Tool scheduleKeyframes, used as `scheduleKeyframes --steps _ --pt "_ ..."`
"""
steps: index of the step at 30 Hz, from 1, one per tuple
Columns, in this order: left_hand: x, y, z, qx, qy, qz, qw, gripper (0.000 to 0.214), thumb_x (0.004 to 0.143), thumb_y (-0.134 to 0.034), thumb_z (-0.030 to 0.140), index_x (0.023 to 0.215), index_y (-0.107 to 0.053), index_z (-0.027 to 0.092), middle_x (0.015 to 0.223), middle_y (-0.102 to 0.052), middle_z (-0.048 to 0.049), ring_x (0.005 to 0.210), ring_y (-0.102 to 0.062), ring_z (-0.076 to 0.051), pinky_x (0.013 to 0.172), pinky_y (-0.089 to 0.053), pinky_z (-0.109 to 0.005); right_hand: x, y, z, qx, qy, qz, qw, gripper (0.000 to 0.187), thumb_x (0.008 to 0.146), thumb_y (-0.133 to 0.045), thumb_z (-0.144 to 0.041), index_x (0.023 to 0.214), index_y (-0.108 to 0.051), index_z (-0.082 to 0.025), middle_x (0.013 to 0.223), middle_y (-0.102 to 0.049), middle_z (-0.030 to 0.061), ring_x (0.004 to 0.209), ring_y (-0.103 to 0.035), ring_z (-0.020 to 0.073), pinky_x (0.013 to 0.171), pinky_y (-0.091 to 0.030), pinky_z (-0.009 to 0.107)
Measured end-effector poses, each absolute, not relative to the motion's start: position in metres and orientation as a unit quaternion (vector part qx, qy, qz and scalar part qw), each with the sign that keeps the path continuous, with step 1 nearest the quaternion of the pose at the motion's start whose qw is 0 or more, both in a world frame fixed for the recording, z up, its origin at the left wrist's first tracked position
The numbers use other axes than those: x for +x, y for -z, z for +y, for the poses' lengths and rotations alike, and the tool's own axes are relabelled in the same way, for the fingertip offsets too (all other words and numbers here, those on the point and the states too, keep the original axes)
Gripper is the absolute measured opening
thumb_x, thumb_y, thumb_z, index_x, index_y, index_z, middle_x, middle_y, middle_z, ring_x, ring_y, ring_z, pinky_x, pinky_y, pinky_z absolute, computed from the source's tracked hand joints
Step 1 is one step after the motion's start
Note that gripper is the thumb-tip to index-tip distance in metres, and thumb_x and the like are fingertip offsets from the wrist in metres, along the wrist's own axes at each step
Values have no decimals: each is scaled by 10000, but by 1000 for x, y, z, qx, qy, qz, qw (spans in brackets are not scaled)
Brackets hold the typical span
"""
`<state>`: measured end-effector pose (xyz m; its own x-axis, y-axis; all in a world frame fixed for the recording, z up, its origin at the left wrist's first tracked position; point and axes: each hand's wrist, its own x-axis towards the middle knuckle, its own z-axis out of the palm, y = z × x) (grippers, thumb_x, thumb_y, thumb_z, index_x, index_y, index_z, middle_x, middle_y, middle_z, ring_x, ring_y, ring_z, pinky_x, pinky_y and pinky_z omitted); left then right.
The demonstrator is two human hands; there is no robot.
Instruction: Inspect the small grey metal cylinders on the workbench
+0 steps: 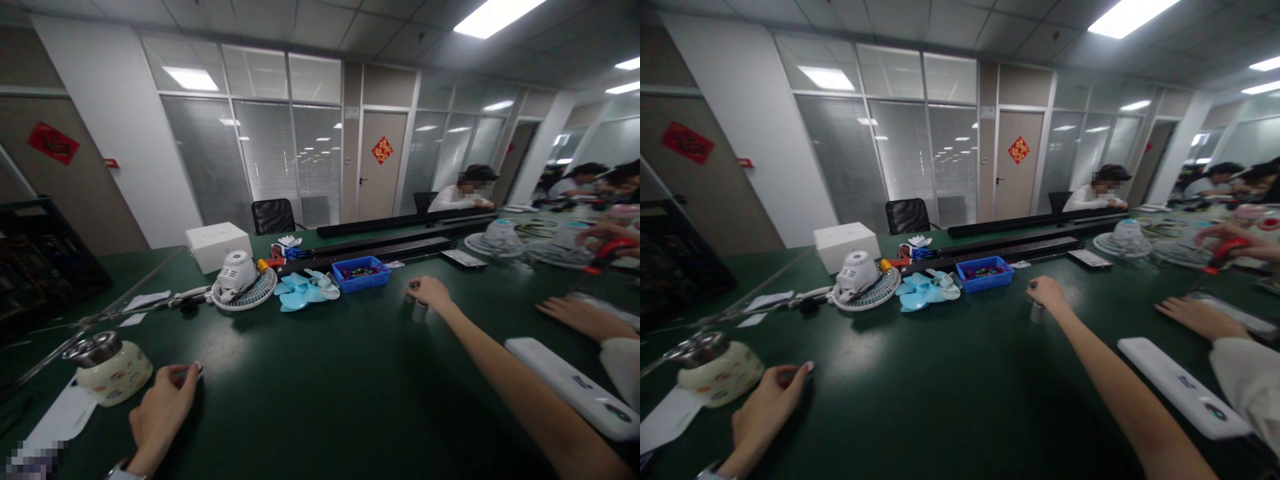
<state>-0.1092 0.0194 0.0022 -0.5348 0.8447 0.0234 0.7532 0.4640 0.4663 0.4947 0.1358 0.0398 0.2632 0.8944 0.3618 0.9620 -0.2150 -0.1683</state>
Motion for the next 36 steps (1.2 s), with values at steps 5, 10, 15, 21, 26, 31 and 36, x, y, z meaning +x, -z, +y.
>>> scheduleKeyframes --steps 5,10,15,21,26,31,36 --pt "-108 -3 18 462 -229 850 110 474 798 -436 533 1105 -547 190 1009 -699 -133 907 -653 -354 768 -459 -450 495 -47 137 -780 77 -596 172 277 616 -703 -323 862 -767 -212 801 -743 88 707 -694 226 577 -498 270" --pt "-99 -8 12 461 -266 845 44 514 858 -347 585 1115 -516 174 1001 -689 -125 945 -641 -329 833 -435 -455 472 -61 130 -754 63 -629 180 307 622 -716 -309 903 -765 -194 808 -742 87 752 -694 244 637 -517 295" --pt "-78 0 8 582 -351 729 -79 473 861 -405 558 1092 -527 164 1025 -671 -123 996 -611 -299 875 -430 -438 384 -61 96 -639 8 -733 232 376 723 -667 -366 1073 -719 -240 946 -738 36 844 -682 196 771 -520 292" --pt "-14 3 -11 737 -429 522 -18 421 838 -559 515 1128 -546 210 1073 -661 -87 1008 -613 -267 872 -487 -438 268 -40 43 -430 -189 -836 285 402 726 -681 -380 1104 -699 -244 972 -718 22 824 -664 158 757 -519 280" --pt "44 -10 -20 779 -415 463 79 376 851 -608 381 1198 -533 259 1189 -642 -63 1099 -606 -236 929 -493 -426 244 -20 32 -397 -195 -821 360 447 707 -688 -279 1152 -651 -249 994 -672 32 865 -633 161 802 -501 293" --pt "74 -20 -5 745 -430 471 194 349 870 -571 303 1205 -486 256 1120 -692 -39 1063 -640 -198 932 -493 -402 246 -2 34 -388 -248 -784 415 586 683 -681 -221 1247 -521 -227 970 -657 17 862 -623 152 810 -505 296" --pt "82 -19 7 698 -456 503 230 371 825 -594 261 1177 -478 255 1014 -727 -13 950 -685 -187 850 -524 -362 243 6 35 -386 -253 -774 434 569 655 -668 -186 1202 -513 -215 1026 -644 29 871 -626 153 818 -509 304"
